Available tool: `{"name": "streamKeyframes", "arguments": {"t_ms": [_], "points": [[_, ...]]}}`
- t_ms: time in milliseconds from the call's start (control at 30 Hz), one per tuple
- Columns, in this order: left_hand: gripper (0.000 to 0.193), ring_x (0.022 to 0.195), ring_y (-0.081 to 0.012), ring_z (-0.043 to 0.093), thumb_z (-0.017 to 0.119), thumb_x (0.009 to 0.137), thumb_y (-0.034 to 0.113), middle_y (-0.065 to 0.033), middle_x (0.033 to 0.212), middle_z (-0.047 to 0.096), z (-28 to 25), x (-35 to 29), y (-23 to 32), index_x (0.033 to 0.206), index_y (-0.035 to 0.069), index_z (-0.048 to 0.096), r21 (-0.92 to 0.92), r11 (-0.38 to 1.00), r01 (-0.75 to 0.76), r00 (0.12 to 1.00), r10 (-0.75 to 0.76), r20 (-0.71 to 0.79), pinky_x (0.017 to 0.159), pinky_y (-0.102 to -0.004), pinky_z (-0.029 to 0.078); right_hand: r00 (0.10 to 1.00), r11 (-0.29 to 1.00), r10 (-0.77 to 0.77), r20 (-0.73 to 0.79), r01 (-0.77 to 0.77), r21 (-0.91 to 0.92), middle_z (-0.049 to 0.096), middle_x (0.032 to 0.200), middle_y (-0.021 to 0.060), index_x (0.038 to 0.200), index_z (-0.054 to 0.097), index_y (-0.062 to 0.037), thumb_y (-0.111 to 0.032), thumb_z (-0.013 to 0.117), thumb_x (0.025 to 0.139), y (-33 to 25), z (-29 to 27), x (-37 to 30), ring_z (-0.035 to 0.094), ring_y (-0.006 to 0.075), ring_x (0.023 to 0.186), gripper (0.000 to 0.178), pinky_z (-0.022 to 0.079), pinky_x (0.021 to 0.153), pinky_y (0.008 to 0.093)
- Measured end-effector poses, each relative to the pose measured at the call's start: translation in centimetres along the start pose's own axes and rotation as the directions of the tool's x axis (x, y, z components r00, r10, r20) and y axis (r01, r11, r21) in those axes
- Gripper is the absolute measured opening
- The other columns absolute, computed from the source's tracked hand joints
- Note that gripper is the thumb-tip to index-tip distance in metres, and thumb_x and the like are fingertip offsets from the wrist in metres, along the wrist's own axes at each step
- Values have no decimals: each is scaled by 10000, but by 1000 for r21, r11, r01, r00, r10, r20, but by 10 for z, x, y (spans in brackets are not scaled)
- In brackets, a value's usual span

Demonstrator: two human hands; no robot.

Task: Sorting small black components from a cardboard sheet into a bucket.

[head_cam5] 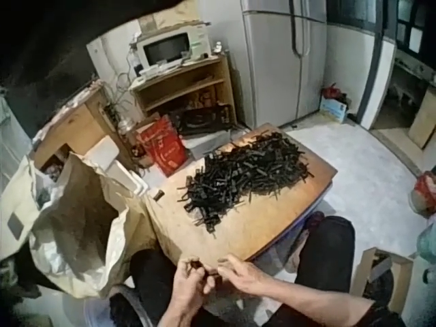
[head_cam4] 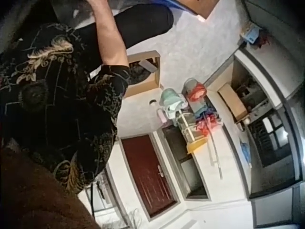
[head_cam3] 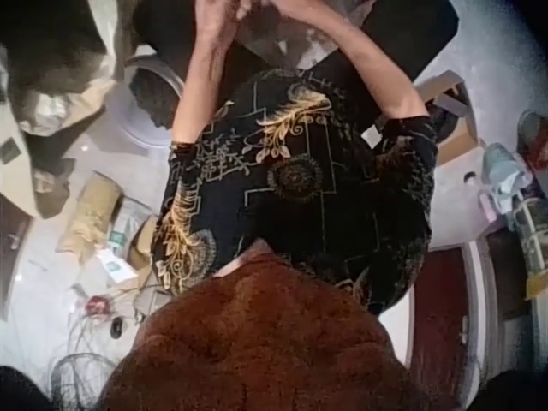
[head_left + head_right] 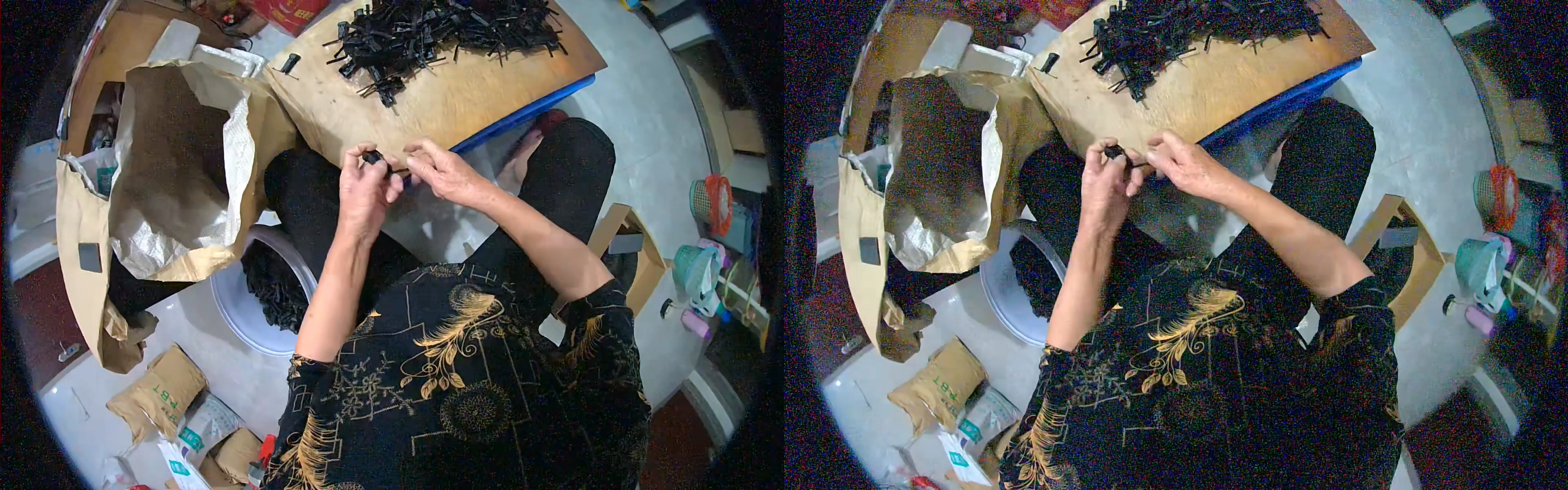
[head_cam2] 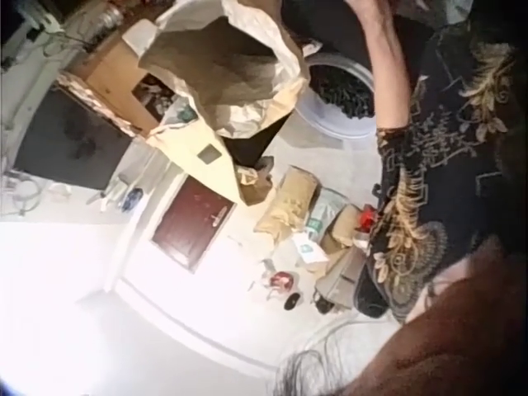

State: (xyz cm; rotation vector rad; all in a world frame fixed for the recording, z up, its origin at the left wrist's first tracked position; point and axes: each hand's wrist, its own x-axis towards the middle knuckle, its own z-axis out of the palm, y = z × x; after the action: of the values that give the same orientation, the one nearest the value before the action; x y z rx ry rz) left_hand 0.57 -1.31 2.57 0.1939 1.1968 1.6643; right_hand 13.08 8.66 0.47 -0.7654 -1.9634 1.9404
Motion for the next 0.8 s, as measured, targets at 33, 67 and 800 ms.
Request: {"name": "streamKeyframes", "arguments": {"t_ms": [33, 67, 800], "points": [[285, 555, -143, 498, 495, 830, 7, -67, 820, 545, -1, -1, 3, 1097, 81, 428, 7, 1000, -7, 1000, 7, 5, 466, -217, 404, 1000, 1000, -10, -3, 10, 2, 543, 732, 10, 1003, 503, -25, -250, 452, 920, -4, -3, 0, 441, 58, 526, 245, 375, 479, 206], [297, 550, -143, 502, 507, 835, 24, -70, 826, 548, -1, -2, 6, 1116, 81, 430, -100, 995, 30, 999, -26, 42, 458, -216, 398, 995, 991, 62, 72, -70, 118, 549, 726, 13, 998, 505, -24, -234, 466, 914, -6, -6, 1, 433, 49, 493, 229, 362, 449, 192], [404, 745, -143, 595, 511, 881, 117, -72, 871, 587, 6, -8, 8, 1265, 56, 401, 188, 968, 163, 909, -222, 353, 609, -222, 497, 988, 930, -48, 147, -10, 368, 562, 718, 2, 1008, 564, -29, -239, 522, 888, -5, -11, 3, 489, 42, 588, 246, 405, 498, 192]]}}
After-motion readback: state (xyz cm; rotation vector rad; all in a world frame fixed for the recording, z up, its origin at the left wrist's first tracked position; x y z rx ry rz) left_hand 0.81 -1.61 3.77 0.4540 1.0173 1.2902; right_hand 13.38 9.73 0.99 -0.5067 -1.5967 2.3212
